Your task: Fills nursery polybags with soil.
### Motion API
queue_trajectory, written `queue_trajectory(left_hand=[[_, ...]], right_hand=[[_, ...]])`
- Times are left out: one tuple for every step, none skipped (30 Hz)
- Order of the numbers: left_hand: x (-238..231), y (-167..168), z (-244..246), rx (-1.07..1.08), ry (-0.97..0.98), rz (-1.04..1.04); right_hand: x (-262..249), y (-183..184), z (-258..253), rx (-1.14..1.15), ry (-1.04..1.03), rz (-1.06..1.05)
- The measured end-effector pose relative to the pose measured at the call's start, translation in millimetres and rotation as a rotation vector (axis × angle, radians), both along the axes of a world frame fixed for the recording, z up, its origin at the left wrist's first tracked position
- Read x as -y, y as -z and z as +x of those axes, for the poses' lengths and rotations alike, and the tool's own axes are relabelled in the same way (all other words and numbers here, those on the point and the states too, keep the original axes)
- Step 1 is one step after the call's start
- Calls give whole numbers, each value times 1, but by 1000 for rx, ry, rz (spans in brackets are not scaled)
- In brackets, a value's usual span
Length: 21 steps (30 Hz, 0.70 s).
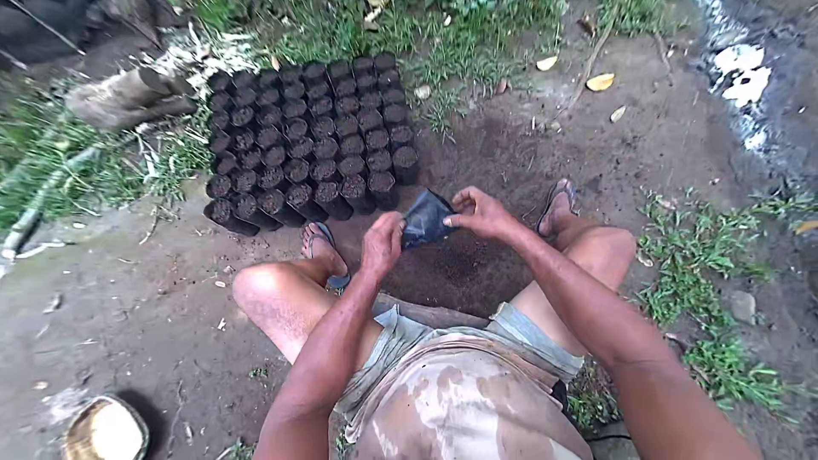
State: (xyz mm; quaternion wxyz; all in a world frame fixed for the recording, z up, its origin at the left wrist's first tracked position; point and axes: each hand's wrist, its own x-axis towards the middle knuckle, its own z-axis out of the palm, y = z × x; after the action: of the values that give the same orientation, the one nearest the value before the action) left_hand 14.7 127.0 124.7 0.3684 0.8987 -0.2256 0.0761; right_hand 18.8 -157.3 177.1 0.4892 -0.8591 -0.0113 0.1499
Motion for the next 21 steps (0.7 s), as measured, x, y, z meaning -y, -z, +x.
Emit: queue_trajectory(left_hand=[[-1, 3, 4, 28, -25, -24], [0, 4, 8, 52, -42, -56], [1, 4, 10, 67, -46, -81], [3, 2, 11, 72, -37, -101], [7, 0, 12, 70, -16, -119], [12, -2, 12, 69, 13, -136], [16, -3, 11, 68, 40, -146], [19, -2, 10, 67, 60, -142], [23, -2, 9, 67, 68, -131], [25, -2, 9, 66, 65, -114], [26, -2, 8, 66, 59, -101], [26, -2, 6, 67, 58, -100], [27, -2, 6, 67, 64, -107], [27, -3, 4, 64, 80, -116], [28, -4, 1, 59, 98, -115], [29, -5, -3, 57, 113, -102], [30, -4, -4, 58, 128, -92], [32, -1, -4, 55, 138, -90], [33, 2, -5, 42, 146, -90], [35, 5, -7, 13, 155, -87], [37, 8, -9, -37, 166, -87]], right_hand=[[0, -1, 2, 33, 21, -3], [-1, -4, 4, 66, 19, -35], [-3, -9, 5, 96, -3, -85], [-4, -12, 6, 120, -36, -150], [-5, -16, 6, 137, -70, -222], [-5, -18, 6, 152, -92, -285], [-4, -17, 5, 186, -83, -323], [-4, -16, 1, 251, -40, -343], [-4, -15, -3, 342, 18, -351], [-3, -15, -6, 443, 76, -351], [-2, -15, -9, 513, 114, -337], [-1, -15, -12, 520, 118, -321], [0, -17, -15, 474, 92, -314], [1, -19, -19, 398, 50, -319], [1, -19, -23, 322, 1, -337], [1, -19, -28, 267, -50, -358], [1, -19, -31, 222, -94, -378], [-1, -18, -34, 184, -119, -376], [-2, -15, -40, 155, -122, -352], [-5, -10, -46, 141, -104, -311], [-7, -5, -51, 132, -87, -273]])
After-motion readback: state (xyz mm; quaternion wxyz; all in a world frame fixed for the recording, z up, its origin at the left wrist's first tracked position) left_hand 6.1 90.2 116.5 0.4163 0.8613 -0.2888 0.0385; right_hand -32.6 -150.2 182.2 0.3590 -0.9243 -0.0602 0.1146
